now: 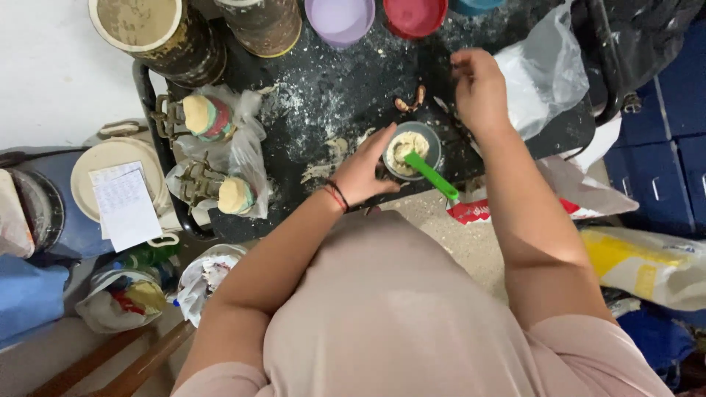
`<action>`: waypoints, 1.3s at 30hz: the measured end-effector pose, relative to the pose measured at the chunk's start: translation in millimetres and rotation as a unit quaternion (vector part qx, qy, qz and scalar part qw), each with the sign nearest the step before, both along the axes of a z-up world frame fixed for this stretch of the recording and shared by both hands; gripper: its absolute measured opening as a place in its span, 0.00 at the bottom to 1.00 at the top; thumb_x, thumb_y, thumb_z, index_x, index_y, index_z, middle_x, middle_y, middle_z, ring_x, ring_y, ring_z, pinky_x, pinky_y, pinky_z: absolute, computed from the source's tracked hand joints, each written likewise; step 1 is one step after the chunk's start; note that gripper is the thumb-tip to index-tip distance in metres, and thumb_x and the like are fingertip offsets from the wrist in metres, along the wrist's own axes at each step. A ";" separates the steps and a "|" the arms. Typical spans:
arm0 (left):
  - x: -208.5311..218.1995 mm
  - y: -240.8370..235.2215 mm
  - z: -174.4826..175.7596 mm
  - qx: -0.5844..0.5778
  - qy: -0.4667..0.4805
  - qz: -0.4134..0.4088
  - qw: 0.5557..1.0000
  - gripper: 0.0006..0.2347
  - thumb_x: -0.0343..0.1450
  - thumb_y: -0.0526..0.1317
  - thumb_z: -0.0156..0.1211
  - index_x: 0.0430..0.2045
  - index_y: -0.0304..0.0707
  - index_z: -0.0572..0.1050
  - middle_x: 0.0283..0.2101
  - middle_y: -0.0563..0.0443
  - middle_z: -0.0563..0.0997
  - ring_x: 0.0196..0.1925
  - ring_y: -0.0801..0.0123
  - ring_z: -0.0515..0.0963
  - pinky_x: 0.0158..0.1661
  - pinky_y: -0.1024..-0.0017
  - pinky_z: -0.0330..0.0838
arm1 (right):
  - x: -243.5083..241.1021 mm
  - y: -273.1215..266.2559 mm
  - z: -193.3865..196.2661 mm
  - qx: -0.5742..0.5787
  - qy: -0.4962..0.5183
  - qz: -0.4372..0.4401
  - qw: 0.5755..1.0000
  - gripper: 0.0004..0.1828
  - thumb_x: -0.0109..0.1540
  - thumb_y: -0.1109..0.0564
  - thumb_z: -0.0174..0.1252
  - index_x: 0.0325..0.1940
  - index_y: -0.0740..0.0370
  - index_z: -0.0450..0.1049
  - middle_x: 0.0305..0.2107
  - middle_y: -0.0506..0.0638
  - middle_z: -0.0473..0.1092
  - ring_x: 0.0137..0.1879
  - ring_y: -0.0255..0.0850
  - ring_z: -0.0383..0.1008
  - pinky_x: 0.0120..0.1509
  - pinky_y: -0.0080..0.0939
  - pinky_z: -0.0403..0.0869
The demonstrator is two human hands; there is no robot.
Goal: The person uses a small metal tool to scrape and shape a small piece of dough held in their left hand. They then place the dough on a floured table and use a green spatula to mix a white powder in a small bowl, adding more powder from a red bowl and continuing to stir the mixture.
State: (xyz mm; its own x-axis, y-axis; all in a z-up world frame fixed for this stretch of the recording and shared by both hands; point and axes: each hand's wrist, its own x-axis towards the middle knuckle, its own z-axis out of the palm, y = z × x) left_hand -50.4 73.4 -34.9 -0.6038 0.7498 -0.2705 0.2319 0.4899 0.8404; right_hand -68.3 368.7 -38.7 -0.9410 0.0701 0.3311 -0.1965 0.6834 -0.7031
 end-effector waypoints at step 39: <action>48.9 -71.1 31.7 0.069 -0.009 -0.004 0.998 0.37 0.73 0.46 0.66 0.76 0.37 0.52 0.70 0.26 0.64 0.57 0.45 0.81 0.54 0.50 0.77 | 167.6 9.3 15.8 -0.082 0.025 -0.137 0.987 0.19 0.56 0.67 0.84 0.38 0.75 0.77 0.38 0.67 0.73 0.46 0.59 0.80 0.51 0.49 0.79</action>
